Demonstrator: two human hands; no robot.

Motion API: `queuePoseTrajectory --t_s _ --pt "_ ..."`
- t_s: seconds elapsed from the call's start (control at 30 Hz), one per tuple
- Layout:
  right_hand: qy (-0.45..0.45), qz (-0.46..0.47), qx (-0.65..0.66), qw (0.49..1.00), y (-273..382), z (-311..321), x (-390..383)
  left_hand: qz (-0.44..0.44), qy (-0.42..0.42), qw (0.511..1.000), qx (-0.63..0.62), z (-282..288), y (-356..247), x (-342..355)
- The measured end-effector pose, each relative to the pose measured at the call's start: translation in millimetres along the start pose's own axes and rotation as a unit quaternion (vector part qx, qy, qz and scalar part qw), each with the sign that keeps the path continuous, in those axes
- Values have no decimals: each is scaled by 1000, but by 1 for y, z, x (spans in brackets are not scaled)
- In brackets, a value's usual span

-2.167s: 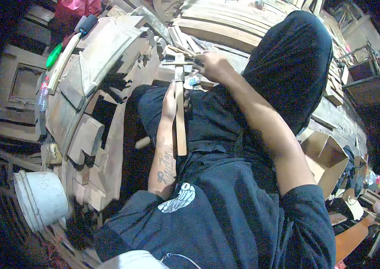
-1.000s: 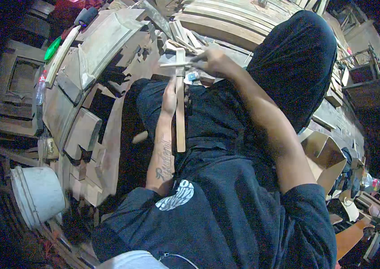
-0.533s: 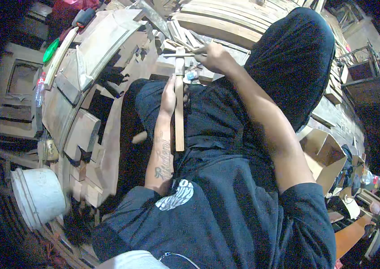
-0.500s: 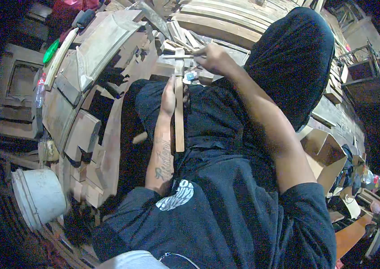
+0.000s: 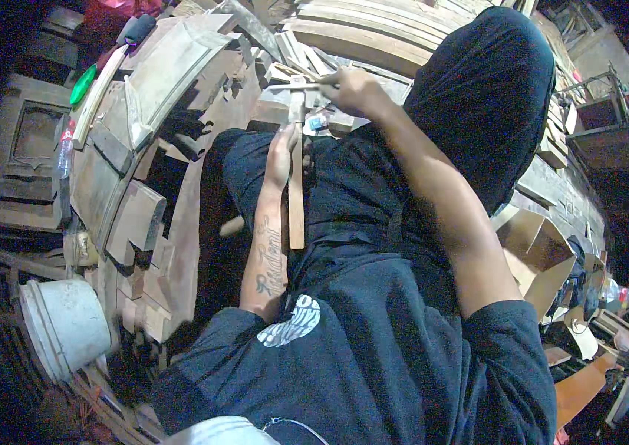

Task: Assembling wooden pieces and marking measurements with a pencil in a workshop environment.

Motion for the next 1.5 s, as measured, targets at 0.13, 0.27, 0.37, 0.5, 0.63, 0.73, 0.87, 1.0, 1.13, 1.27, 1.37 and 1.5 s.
queuePoseTrajectory --t_s 0.13,0.27,0.37,0.5,0.63,0.73,0.87,1.0,1.13,1.27,1.37,1.5 --pt "119 9 11 993 11 -20 -8 11 -47 998 -33 22 14 -1" --pt "34 -25 34 999 -8 -7 3 46 19 997 -52 11 20 3" --pt "42 -4 -2 999 -11 -11 6 34 12 999 -34 9 16 -1" --pt "117 12 33 993 4 -23 -1 17 -1 1000 -8 18 14 0" --pt "20 0 -32 999 5 -2 -3 57 -22 998 -4 18 19 -2" --pt "127 29 -18 991 6 -24 -6 46 -27 999 9 16 16 -2" --pt "65 -39 -76 994 -3 -14 9 53 -11 997 58 31 31 10" --pt "116 26 -11 993 5 -26 -9 90 -52 994 30 17 17 -4" --pt "46 -41 -27 998 -8 -12 9 31 -30 997 64 18 12 4" --pt "109 32 33 993 -5 -31 -1 44 -52 998 -6 12 10 -2" --pt "59 -28 -27 997 -12 -19 8 35 -33 998 28 19 15 4" --pt "95 13 13 995 -8 -20 3 60 -31 997 -26 24 23 3"
Point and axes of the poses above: each hand's wrist, its own x-axis towards the middle knuckle, its own z-axis out of the back of the hand, y = z × x, the point moved 8 cm from there along x, towards the middle knuckle, and after that the axes turned 1 degree about -x, right-handed, at the moved point
